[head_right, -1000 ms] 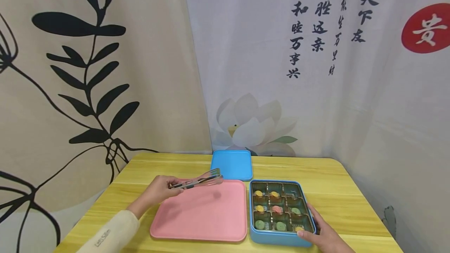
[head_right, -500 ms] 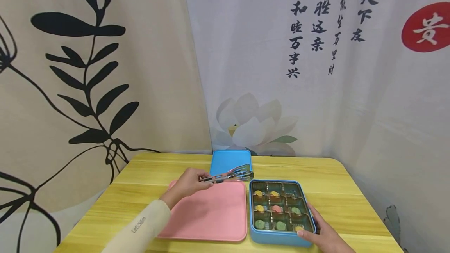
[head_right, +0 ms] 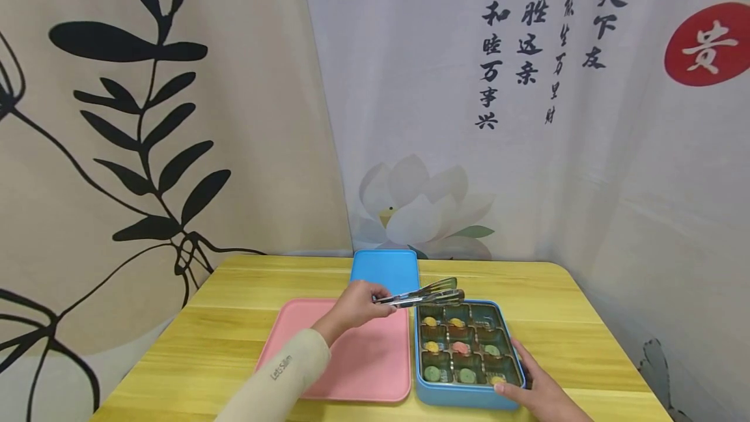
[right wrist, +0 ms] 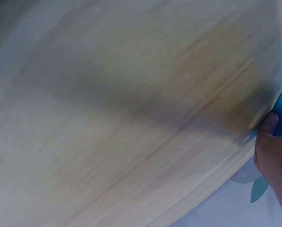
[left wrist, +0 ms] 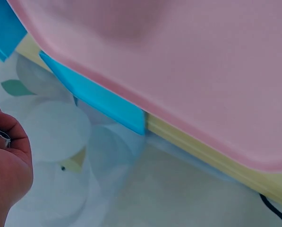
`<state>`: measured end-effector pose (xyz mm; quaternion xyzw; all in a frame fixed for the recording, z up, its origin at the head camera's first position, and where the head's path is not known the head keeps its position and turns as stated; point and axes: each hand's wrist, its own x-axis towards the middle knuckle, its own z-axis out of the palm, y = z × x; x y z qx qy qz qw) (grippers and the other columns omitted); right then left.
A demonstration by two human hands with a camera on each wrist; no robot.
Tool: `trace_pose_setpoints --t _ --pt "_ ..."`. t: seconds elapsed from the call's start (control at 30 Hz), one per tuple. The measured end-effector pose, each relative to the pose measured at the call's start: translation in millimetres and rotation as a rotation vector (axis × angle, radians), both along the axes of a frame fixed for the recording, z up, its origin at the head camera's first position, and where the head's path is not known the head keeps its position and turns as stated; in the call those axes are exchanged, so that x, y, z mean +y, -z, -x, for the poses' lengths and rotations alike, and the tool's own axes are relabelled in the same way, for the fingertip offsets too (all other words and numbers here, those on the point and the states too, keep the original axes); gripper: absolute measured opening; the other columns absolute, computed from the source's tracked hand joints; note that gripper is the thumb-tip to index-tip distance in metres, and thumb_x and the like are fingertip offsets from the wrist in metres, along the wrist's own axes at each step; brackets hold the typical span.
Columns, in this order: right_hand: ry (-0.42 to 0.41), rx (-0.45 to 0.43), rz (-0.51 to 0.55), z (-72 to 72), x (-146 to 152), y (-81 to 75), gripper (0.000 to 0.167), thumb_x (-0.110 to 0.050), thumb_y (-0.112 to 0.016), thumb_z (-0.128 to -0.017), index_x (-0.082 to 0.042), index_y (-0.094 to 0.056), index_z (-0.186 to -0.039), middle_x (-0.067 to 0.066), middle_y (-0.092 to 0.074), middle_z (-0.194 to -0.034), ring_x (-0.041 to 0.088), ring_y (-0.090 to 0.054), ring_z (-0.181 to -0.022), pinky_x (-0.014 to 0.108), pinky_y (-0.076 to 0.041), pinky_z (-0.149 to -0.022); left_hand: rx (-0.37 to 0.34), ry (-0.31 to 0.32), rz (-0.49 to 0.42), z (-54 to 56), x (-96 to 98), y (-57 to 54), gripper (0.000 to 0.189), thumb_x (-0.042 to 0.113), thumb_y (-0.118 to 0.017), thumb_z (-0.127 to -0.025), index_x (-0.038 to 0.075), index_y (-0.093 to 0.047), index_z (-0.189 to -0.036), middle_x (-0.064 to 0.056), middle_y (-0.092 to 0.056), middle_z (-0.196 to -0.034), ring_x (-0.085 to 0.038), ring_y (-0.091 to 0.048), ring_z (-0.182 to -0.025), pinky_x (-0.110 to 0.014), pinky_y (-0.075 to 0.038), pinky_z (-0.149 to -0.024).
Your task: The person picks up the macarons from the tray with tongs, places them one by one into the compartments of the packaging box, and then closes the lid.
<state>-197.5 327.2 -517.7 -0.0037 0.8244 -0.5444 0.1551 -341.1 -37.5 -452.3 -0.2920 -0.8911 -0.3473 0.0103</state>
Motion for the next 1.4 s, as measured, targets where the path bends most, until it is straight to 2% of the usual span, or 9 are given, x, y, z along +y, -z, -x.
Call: trace_pose_setpoints --t 0.1,0.3,0.53,0.73,0.93,1.0,1.2,1.4 --pt "0.016 -0.003 -0.005 -0.8 -1.3 -0.7 0.092 -0.029 -0.058 -0.101 0.002 0.010 -0.154 0.048 -0.009 -0.147 0.053 -0.047 -0.122 0.057 -0.046 -0.093 0.004 0.008 0.026 -2.5 15.8 0.3 0.012 0.028 -0.080 -0.083 0.019 -0.077 -0.088 0.015 -0.064 -0.075 -0.004 -0.053 -0.066 -0.024 -0.045 -0.059" --pt "0.032 -0.001 -0.031 -1.9 -4.3 -1.5 0.092 -0.030 -0.059 -0.100 0.002 0.008 -0.155 0.048 -0.009 -0.148 0.056 -0.044 -0.124 0.058 -0.045 -0.094 0.056 0.052 0.073 -5.3 42.4 2.8 0.017 0.030 -0.078 -0.084 0.016 -0.077 -0.093 0.014 -0.066 -0.076 -0.002 -0.052 -0.064 -0.022 -0.045 -0.060" --pt "0.032 -0.001 -0.075 -0.5 -6.0 -2.1 0.092 -0.032 -0.060 -0.100 0.001 0.006 -0.156 0.046 -0.006 -0.150 0.061 -0.034 -0.129 0.063 -0.041 -0.095 0.067 0.046 0.110 -5.5 56.9 8.9 0.022 0.032 -0.078 -0.084 0.016 -0.077 -0.100 0.010 -0.071 -0.088 0.000 -0.059 -0.073 -0.021 -0.049 -0.067" --pt "0.042 -0.003 -0.089 0.3 -6.0 -3.0 0.092 -0.034 -0.059 -0.100 0.001 0.005 -0.156 0.045 -0.010 -0.150 0.059 -0.039 -0.127 0.063 -0.041 -0.095 0.068 0.029 0.116 -5.2 57.0 10.8 0.020 0.034 -0.078 -0.084 0.017 -0.076 -0.096 0.011 -0.069 -0.085 -0.002 -0.055 -0.070 -0.023 -0.047 -0.065" --pt "0.030 0.002 -0.056 -1.2 -4.6 -2.8 0.092 -0.031 -0.059 -0.100 0.001 0.007 -0.155 0.046 -0.009 -0.149 0.056 -0.043 -0.125 0.060 -0.043 -0.095 0.087 0.021 0.093 -3.7 53.6 9.6 0.018 0.032 -0.078 -0.081 0.017 -0.075 -0.090 0.012 -0.065 -0.077 -0.004 -0.050 -0.065 -0.022 -0.044 -0.061" --pt "0.032 0.003 -0.051 -1.5 -3.9 -2.3 0.092 -0.030 -0.059 -0.100 0.001 0.008 -0.155 0.046 -0.009 -0.149 0.056 -0.044 -0.125 0.059 -0.044 -0.094 0.080 0.016 0.087 -3.3 51.7 9.0 0.018 0.033 -0.077 -0.082 0.017 -0.075 -0.091 0.011 -0.066 -0.077 -0.005 -0.050 -0.065 -0.022 -0.044 -0.061" --pt "0.046 0.004 -0.066 -1.6 -3.2 -1.1 0.093 -0.031 -0.060 -0.100 0.001 0.007 -0.155 0.046 -0.011 -0.148 0.054 -0.045 -0.125 0.058 -0.044 -0.095 0.059 -0.014 0.070 -2.8 41.2 5.4 0.026 0.036 -0.078 -0.084 0.016 -0.077 -0.101 0.008 -0.071 -0.092 -0.005 -0.059 -0.077 -0.025 -0.049 -0.067" --pt "0.047 0.001 -0.046 -2.2 -3.6 -1.3 0.094 -0.031 -0.061 -0.099 0.002 0.007 -0.155 0.047 -0.012 -0.148 0.052 -0.048 -0.122 0.056 -0.046 -0.094 0.002 -0.057 0.029 -0.3 24.9 -0.3 0.018 0.033 -0.078 -0.085 0.018 -0.076 -0.094 0.013 -0.066 -0.081 -0.007 -0.055 -0.070 -0.027 -0.047 -0.063"
